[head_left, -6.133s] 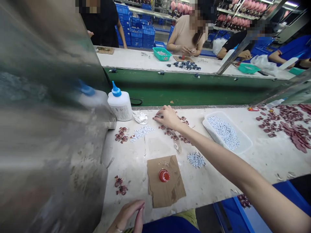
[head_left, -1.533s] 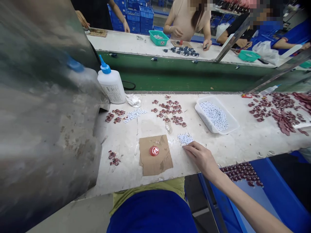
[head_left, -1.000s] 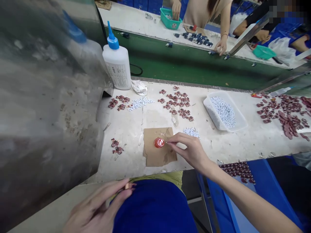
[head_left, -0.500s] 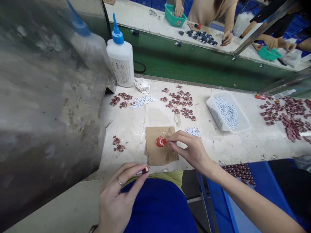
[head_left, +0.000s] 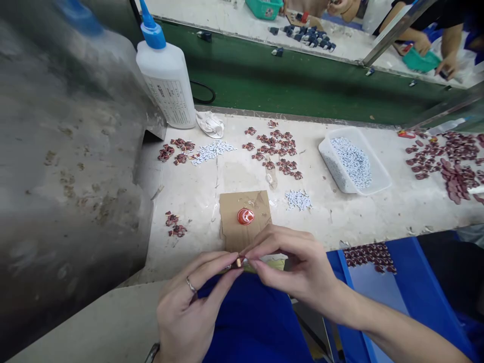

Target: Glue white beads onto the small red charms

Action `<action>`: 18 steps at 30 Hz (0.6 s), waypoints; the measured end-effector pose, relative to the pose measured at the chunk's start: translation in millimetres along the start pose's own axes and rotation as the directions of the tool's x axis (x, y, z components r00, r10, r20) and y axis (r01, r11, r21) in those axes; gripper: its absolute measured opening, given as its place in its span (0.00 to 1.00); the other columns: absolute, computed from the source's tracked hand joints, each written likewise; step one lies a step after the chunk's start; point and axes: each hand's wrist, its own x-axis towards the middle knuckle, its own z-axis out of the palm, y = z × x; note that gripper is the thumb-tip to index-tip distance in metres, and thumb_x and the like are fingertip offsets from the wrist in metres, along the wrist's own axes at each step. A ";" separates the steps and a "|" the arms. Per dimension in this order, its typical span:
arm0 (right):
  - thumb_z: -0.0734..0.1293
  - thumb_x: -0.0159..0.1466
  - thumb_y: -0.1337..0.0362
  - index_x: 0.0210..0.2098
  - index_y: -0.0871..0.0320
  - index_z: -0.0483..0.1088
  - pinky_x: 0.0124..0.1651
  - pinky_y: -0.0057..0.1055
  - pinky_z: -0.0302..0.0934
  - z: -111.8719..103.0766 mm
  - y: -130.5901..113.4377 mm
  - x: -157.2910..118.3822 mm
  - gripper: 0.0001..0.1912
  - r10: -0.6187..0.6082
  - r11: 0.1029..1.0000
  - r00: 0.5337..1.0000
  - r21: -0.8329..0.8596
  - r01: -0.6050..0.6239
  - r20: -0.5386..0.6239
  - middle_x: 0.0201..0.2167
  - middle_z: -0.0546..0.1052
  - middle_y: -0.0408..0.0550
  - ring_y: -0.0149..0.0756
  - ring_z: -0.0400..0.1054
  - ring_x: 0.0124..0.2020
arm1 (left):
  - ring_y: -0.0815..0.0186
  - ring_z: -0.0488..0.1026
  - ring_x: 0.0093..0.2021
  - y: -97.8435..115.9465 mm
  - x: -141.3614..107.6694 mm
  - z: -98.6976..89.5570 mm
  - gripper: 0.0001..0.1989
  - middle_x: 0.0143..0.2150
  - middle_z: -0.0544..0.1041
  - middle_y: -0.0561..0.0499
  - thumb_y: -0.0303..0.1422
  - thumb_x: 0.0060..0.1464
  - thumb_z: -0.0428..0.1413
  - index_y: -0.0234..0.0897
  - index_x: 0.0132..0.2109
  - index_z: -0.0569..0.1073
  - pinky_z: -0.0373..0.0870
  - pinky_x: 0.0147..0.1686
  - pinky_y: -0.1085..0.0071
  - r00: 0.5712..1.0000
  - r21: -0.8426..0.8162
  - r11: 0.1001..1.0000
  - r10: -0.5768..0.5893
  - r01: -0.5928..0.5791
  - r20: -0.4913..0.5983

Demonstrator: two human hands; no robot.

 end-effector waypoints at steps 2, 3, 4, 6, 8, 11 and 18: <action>0.72 0.65 0.71 0.40 0.54 0.79 0.38 0.31 0.75 -1.2 -0.7 0.7 0.07 0.011 1.000 1.000 -0.003 -0.011 0.012 0.36 0.84 0.45 0.34 0.78 0.36 | 0.78 0.81 0.42 0.4 -0.4 -0.2 0.15 0.44 0.82 0.61 0.24 0.56 0.65 0.48 0.48 0.79 0.79 0.50 0.86 1.000 0.007 1.000 -0.012 0.012 -0.001; 0.72 0.65 0.71 0.40 0.54 0.79 0.38 0.31 0.75 -1.7 -1.2 1.0 0.07 0.016 1.000 1.000 -0.008 -0.016 0.019 0.36 0.83 0.45 0.33 0.78 0.35 | 0.77 0.81 0.43 0.4 -0.7 -0.4 0.16 0.44 0.82 0.61 0.24 0.56 0.65 0.47 0.49 0.79 0.79 0.50 0.86 1.000 0.008 1.000 -0.013 0.013 0.000; 0.71 0.66 0.71 0.40 0.54 0.79 0.37 0.31 0.75 -2.2 -1.9 1.1 0.07 0.020 1.000 0.999 -0.021 -0.019 0.028 0.35 0.83 0.45 0.33 0.78 0.35 | 0.77 0.81 0.43 0.2 -1.2 -0.6 0.16 0.45 0.82 0.61 0.23 0.56 0.65 0.47 0.49 0.79 0.79 0.50 0.85 1.000 0.009 1.000 -0.009 0.008 0.002; 0.70 0.67 0.71 0.42 0.53 0.79 0.36 0.31 0.75 -2.8 -3.5 0.3 0.08 0.004 0.997 0.999 -0.082 0.001 0.054 0.35 0.82 0.45 0.34 0.78 0.34 | 0.76 0.81 0.43 -0.6 -2.0 -0.8 0.17 0.45 0.82 0.60 0.22 0.55 0.65 0.47 0.48 0.79 0.80 0.50 0.84 1.000 0.010 1.000 0.010 -0.010 0.004; 0.68 0.70 0.70 0.47 0.54 0.78 0.36 0.31 0.75 -3.3 -5.0 -2.1 0.10 -0.054 0.980 0.994 -0.187 0.072 0.100 0.38 0.82 0.48 0.34 0.78 0.35 | 0.76 0.81 0.43 -1.7 -2.5 -0.3 0.17 0.45 0.82 0.60 0.21 0.54 0.65 0.46 0.48 0.79 0.80 0.49 0.83 0.999 0.019 0.999 0.032 -0.032 0.006; 0.64 0.72 0.71 0.54 0.54 0.75 0.35 0.32 0.76 -4.5 -7.5 -7.0 0.13 -0.181 0.895 0.970 -0.383 0.230 0.160 0.41 0.82 0.51 0.37 0.79 0.37 | 0.75 0.81 0.44 -2.0 -1.8 1.2 0.17 0.45 0.82 0.58 0.20 0.54 0.65 0.43 0.48 0.79 0.81 0.49 0.82 0.998 0.033 0.998 0.061 -0.061 0.017; 0.69 0.70 0.69 0.51 0.55 0.76 0.38 0.31 0.77 -11.5 -11.7 -6.4 0.11 -0.105 0.960 0.989 -0.248 0.127 0.101 0.40 0.81 0.50 0.35 0.79 0.38 | 0.74 0.81 0.42 7.7 9.0 -2.4 0.17 0.44 0.82 0.57 0.20 0.54 0.64 0.42 0.48 0.79 0.82 0.45 0.82 0.991 0.002 0.993 0.115 -0.115 0.073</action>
